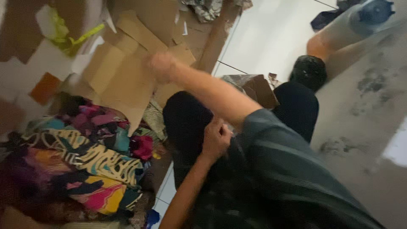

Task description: The person sits on the floor and handles several cardboard pieces, removing them from plastic bags and arranging them on a patterned surface. They repeatedly pick up, inspect, and place the pieces in a specific order.

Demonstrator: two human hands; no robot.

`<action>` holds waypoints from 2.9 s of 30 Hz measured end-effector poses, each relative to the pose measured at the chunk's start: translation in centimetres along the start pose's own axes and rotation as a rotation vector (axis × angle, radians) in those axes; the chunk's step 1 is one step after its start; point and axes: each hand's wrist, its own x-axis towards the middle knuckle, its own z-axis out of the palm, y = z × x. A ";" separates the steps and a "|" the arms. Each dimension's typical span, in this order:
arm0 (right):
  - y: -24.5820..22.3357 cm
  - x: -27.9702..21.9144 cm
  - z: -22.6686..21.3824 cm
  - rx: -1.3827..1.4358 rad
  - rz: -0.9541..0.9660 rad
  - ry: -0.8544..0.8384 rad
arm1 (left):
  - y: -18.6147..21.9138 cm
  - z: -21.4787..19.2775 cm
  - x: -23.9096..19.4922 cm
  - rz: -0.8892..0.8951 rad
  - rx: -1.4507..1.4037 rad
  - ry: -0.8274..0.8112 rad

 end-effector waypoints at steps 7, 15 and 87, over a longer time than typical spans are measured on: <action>-4.7 1.7 3.2 -0.167 -0.219 0.065 | -0.7 -1.4 0.0 0.095 -0.080 0.014; 4.2 -3.5 0.8 0.584 0.657 0.427 | 1.9 -2.6 1.1 -0.077 -0.294 0.085; 4.0 -3.6 11.3 0.170 0.555 0.223 | 4.7 -1.7 0.3 -0.188 -0.234 0.073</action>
